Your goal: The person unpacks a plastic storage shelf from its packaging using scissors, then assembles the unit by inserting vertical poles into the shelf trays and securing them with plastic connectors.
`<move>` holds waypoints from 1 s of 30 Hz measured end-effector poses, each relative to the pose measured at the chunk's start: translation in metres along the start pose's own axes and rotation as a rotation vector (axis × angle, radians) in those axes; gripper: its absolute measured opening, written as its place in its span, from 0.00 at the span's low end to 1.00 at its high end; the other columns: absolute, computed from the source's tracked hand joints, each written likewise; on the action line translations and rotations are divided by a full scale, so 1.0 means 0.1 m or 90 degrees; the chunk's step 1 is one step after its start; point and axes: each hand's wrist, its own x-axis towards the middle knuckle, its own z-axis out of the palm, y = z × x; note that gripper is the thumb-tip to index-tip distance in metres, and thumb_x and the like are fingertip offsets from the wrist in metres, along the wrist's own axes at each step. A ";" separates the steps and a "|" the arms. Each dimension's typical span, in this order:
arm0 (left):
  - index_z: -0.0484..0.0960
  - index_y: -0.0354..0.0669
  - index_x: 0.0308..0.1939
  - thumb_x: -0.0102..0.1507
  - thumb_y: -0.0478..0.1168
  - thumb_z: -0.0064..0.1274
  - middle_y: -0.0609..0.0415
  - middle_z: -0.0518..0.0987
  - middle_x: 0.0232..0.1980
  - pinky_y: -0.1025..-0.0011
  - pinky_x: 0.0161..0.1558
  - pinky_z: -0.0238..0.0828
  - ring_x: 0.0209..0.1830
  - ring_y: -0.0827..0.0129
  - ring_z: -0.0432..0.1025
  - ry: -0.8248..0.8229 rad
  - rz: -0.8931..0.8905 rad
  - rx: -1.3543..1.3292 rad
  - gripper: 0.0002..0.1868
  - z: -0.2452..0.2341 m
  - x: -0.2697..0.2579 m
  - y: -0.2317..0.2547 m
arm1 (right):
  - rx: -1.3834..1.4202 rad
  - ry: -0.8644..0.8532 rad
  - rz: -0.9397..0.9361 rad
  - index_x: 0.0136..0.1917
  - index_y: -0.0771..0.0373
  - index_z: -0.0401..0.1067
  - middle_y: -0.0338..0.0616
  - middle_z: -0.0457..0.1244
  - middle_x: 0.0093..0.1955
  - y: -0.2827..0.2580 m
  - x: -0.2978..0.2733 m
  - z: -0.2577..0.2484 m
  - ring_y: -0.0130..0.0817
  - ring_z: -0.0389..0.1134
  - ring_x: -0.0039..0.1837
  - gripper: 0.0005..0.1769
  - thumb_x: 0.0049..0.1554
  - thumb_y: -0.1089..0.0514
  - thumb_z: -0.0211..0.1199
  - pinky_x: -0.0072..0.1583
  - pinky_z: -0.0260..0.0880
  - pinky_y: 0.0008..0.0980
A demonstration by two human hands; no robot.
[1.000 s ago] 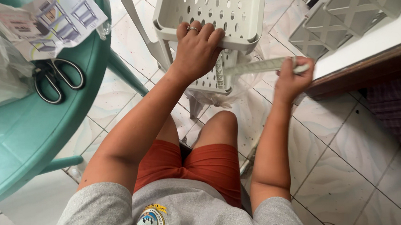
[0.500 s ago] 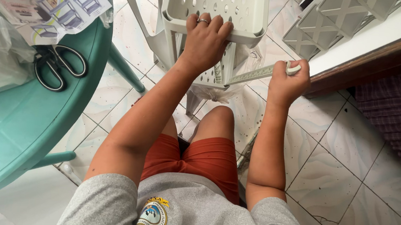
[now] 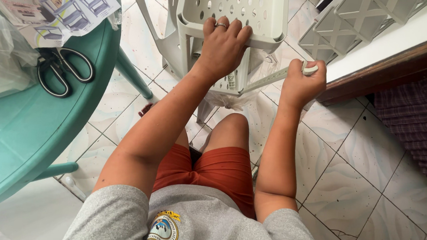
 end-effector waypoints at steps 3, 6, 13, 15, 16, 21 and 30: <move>0.76 0.50 0.48 0.61 0.41 0.60 0.57 0.73 0.42 0.51 0.57 0.53 0.47 0.56 0.69 0.008 0.000 0.003 0.14 0.01 0.01 0.01 | -0.022 0.027 -0.009 0.36 0.64 0.59 0.39 0.57 0.29 0.02 -0.01 0.01 0.30 0.53 0.33 0.13 0.50 0.67 0.65 0.37 0.56 0.30; 0.77 0.48 0.50 0.62 0.42 0.61 0.55 0.73 0.42 0.51 0.56 0.53 0.45 0.56 0.68 0.001 -0.003 -0.030 0.15 -0.01 0.01 -0.02 | -0.095 0.044 -0.087 0.35 0.65 0.59 0.41 0.56 0.30 0.02 -0.01 0.03 0.32 0.52 0.34 0.15 0.49 0.67 0.66 0.37 0.55 0.32; 0.77 0.49 0.48 0.61 0.40 0.60 0.56 0.73 0.42 0.51 0.56 0.53 0.46 0.56 0.69 0.005 -0.002 -0.005 0.13 0.04 0.03 0.01 | -0.118 0.007 -0.060 0.35 0.63 0.62 0.42 0.61 0.32 -0.01 -0.03 0.06 0.34 0.59 0.34 0.12 0.49 0.64 0.66 0.38 0.60 0.35; 0.77 0.48 0.49 0.61 0.40 0.60 0.55 0.73 0.41 0.52 0.56 0.53 0.45 0.55 0.69 0.009 0.008 0.000 0.14 0.03 0.03 0.03 | -0.144 0.005 -0.090 0.36 0.62 0.62 0.43 0.63 0.34 -0.02 -0.05 0.12 0.37 0.62 0.35 0.11 0.49 0.63 0.66 0.39 0.62 0.37; 0.77 0.48 0.49 0.61 0.39 0.60 0.55 0.73 0.41 0.52 0.56 0.53 0.45 0.56 0.69 0.005 0.007 0.004 0.13 0.03 0.02 0.03 | -0.158 0.010 -0.113 0.36 0.62 0.63 0.44 0.63 0.35 -0.02 -0.06 0.15 0.40 0.62 0.35 0.11 0.49 0.63 0.66 0.39 0.63 0.38; 0.77 0.48 0.48 0.61 0.40 0.59 0.56 0.73 0.40 0.51 0.55 0.53 0.45 0.56 0.70 0.023 0.000 0.005 0.13 -0.02 0.03 -0.03 | -0.211 0.061 -0.163 0.36 0.62 0.63 0.46 0.63 0.35 -0.02 -0.02 0.17 0.46 0.64 0.36 0.11 0.48 0.62 0.66 0.40 0.63 0.42; 0.76 0.47 0.46 0.62 0.39 0.58 0.55 0.73 0.39 0.51 0.54 0.54 0.42 0.56 0.69 -0.007 0.000 0.021 0.10 0.06 0.02 0.06 | -0.085 -0.081 -0.100 0.37 0.61 0.61 0.40 0.64 0.38 0.09 -0.10 0.26 0.32 0.64 0.39 0.16 0.51 0.64 0.70 0.41 0.65 0.34</move>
